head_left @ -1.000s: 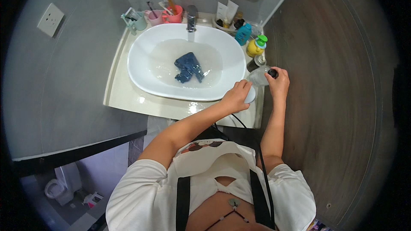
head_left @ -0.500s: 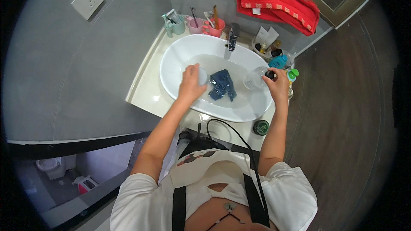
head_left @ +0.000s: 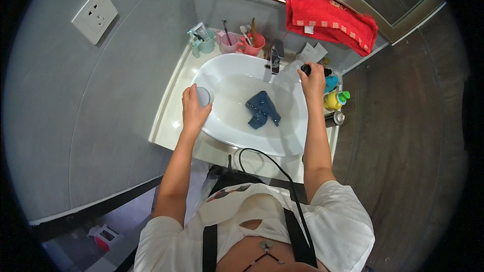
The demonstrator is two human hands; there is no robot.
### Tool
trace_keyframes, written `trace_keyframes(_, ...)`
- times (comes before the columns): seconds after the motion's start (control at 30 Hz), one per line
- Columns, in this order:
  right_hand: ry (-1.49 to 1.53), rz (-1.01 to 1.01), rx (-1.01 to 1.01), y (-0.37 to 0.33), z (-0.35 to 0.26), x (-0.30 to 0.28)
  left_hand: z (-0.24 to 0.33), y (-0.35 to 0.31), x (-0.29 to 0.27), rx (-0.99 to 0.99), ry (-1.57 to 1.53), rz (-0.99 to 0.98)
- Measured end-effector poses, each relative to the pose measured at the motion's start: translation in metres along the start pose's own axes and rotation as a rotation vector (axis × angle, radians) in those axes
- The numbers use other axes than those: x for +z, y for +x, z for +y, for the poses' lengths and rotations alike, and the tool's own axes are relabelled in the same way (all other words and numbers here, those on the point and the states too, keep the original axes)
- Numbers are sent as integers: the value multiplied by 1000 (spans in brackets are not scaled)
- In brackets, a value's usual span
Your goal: The person clears items from a bathroom counter, wipes the surface and the sink faucet with a cloth, and ثم washes the cloth in the sink.
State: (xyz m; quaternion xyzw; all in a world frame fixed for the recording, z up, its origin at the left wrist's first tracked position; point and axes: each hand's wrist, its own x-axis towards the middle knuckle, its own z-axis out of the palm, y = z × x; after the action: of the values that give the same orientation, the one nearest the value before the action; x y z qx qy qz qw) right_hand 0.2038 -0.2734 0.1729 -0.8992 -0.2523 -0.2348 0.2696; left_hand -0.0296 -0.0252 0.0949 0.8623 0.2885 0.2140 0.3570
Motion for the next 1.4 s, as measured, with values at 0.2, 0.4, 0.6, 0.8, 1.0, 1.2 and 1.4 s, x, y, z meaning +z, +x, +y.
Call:
trace_keyframes(0.2, -10, 151, 18, 18, 24, 45, -7, -6, 8, 27, -36, -8)
trace_keyframes(0.4, 2, 71, 104, 33, 36, 90, -12, -16, 3, 27, -39, -13)
trace_keyframes(0.6, 74, 140, 200, 65, 54, 103, -15, -25, 2, 29, -41, 0)
trace_keyframes(0.8, 500, 92, 285, 15, 69, 98, -3, -32, 14, 53, -62, -54)
trace_keyframes(1.0, 800, -237, 496, -92, 29, 68, 29, -38, 24, 137, -114, -131)
trace_keyframes(1.2, 772, -595, 187, -124, -4, 26, 62, -51, 39, 127, -177, -181)
trace_keyframes(1.4, 601, -711, -102, -131, -25, -14, 87, -70, 51, 108, -213, -203)
